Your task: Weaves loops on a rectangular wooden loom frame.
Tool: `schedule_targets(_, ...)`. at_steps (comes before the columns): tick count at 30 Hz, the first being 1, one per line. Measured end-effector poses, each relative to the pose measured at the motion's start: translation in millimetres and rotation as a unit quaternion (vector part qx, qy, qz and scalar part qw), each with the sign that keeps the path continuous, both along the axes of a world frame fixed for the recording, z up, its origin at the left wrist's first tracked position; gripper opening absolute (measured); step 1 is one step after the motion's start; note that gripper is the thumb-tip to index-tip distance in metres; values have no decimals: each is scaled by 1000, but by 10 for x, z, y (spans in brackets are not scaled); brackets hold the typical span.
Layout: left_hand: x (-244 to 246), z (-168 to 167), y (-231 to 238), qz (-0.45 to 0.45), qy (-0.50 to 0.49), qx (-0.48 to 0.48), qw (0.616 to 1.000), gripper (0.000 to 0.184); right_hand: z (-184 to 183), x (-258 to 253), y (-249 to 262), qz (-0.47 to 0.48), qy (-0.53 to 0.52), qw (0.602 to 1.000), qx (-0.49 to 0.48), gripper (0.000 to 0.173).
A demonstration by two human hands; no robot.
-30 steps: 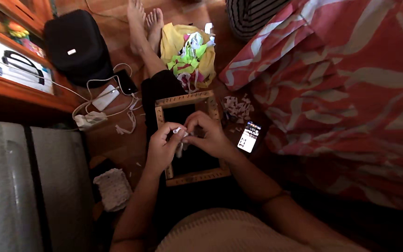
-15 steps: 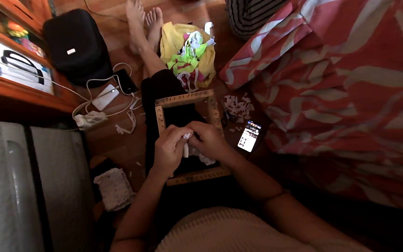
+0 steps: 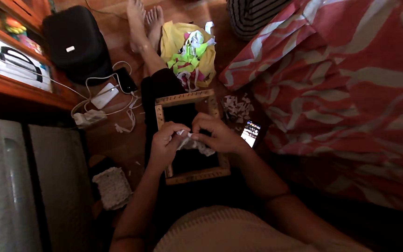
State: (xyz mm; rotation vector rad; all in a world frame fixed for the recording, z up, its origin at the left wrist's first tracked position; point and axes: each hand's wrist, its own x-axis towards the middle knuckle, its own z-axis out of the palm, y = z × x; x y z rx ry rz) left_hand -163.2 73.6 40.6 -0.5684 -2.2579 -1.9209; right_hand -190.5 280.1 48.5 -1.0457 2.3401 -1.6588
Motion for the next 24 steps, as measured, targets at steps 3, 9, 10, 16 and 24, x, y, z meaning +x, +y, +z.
schedule_targets(3,4,-14,7,15,15,-28,999,11,31,37,-11,-9,14,1000,-12,20)
schedule_targets(9,143,141,99,57,-28,-92,994,16,-6,157,-111,-97,55,994,-20,22)
schedule_targets(10,150,144,98,52,-33,-90,994,17,-11,167,-123,-105,78,991,-16,21)
schedule_targets(16,117,108,68,20,-17,-51,998,15,123,249,-84,-134,49,989,31,13)
schedule_targets(24,121,61,60,18,-36,-52,998,15,337,309,82,-106,-16,986,126,17)
